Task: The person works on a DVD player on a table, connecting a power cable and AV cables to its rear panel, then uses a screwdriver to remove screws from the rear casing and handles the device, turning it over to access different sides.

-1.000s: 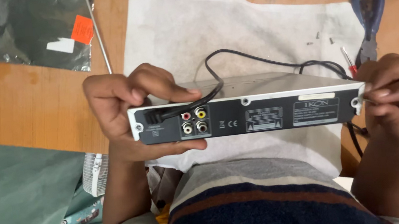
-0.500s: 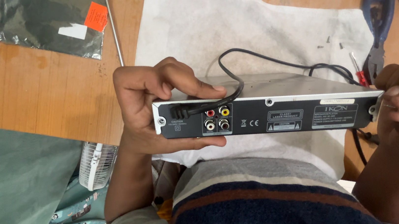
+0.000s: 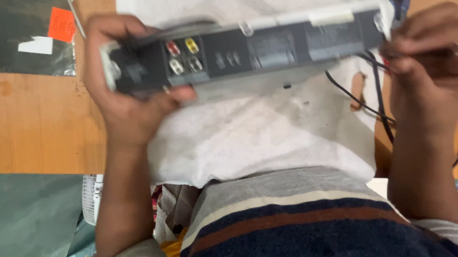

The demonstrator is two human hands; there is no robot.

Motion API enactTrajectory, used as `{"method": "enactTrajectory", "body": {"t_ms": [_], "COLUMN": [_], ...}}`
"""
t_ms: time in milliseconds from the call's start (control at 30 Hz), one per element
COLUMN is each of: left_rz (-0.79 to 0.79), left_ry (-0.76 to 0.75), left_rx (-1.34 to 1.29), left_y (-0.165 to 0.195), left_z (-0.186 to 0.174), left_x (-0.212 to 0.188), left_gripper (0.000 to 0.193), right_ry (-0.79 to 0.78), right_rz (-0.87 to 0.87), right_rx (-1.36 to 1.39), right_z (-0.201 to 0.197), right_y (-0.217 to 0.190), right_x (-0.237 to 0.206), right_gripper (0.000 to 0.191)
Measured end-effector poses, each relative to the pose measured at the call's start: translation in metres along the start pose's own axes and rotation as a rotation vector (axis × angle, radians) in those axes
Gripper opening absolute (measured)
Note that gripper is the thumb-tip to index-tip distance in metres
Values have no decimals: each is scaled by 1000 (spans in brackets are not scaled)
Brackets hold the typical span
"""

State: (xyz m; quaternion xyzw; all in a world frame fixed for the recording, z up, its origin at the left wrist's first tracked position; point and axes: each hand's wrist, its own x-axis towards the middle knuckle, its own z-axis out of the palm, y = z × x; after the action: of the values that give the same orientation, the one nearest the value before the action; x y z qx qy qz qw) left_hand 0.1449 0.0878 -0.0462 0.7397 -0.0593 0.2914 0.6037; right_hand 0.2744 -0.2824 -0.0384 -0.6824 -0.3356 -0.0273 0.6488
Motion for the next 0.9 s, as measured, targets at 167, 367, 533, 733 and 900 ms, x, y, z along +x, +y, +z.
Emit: {"method": "enactTrajectory", "body": {"t_ms": [167,367,533,733,900], "left_rz": [-316,-661,-854,-805,-669], "left_ry": [225,180,100,-10,145], "left_rx": [-296,-561,-741,-765,-603], "left_y": [-29,-66,-83,-94,-82], "left_z": [7,5,10,18,17], "left_x": [27,77,90,91,85], "left_gripper": [59,39,40,38,43], "right_ry": [88,183,154,150,154], "right_rz": [122,245,417,403,487], "right_rx": [138,259,579,646,598], "right_z": [20,38,51,52,52], "right_y": [11,25,35,28,26], "right_x": [0,4,-3,-14,-9], "right_gripper": [19,17,17,16,15]}}
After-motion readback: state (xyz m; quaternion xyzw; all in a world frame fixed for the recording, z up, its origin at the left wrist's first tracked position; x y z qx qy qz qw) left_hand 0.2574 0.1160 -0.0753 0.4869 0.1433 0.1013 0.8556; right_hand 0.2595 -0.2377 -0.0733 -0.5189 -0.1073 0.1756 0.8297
